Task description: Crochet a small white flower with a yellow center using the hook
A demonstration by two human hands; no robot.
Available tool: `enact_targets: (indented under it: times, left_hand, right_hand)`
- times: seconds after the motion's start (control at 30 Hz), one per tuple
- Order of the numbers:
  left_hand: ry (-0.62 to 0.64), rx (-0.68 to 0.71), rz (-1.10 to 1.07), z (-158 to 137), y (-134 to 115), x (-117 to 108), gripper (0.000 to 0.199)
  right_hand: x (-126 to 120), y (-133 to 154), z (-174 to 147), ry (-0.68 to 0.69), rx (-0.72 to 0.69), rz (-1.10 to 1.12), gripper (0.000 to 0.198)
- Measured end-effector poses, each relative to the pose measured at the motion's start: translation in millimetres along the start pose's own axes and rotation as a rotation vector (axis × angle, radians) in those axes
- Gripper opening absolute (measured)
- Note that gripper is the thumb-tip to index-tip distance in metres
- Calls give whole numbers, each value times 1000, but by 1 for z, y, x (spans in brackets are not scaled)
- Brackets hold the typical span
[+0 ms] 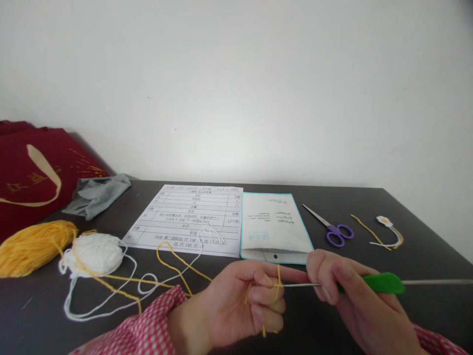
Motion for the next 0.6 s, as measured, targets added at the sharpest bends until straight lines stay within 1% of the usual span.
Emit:
enact_targets:
  times: [0.1,0.2,0.27,0.37,0.5,0.53,0.6]
  left_hand:
    - [-6,71,25,1,-5,-3,40]
    - [-59,170,79,1,-11,-8,39]
    - [-115,228,105,2,-15,-13,40]
    - [-195,293,115,1,-18,-19,39]
    - [-223,298,140,4,-15,-20,42]
    - [-224,294,142,5,-13,-20,42]
    - [-216,276,147,6,-11,-19,43]
  right_hand:
    - [-1,-11,1,-65,91,114,45]
    - [-1,-20,-2,-117,157,164,42]
    - [0,-24,-5,-137,176,163,41]
    - [3,-26,-7,-134,159,124,42]
    - [7,-24,-9,-70,101,-5,42]
    - [7,-25,-10,-63,103,-19,42]
    - [6,-30,-11,-80,163,20,41]
Point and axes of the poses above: each hand's wrist, its own z-axis towards the middle knuckle, its own x-axis out of the palm, y = z × x, the point moved 9 cm from there along z, towards the middle knuckle, and after that the axes turned 10 degrees about -x, right-handed, at the moved point
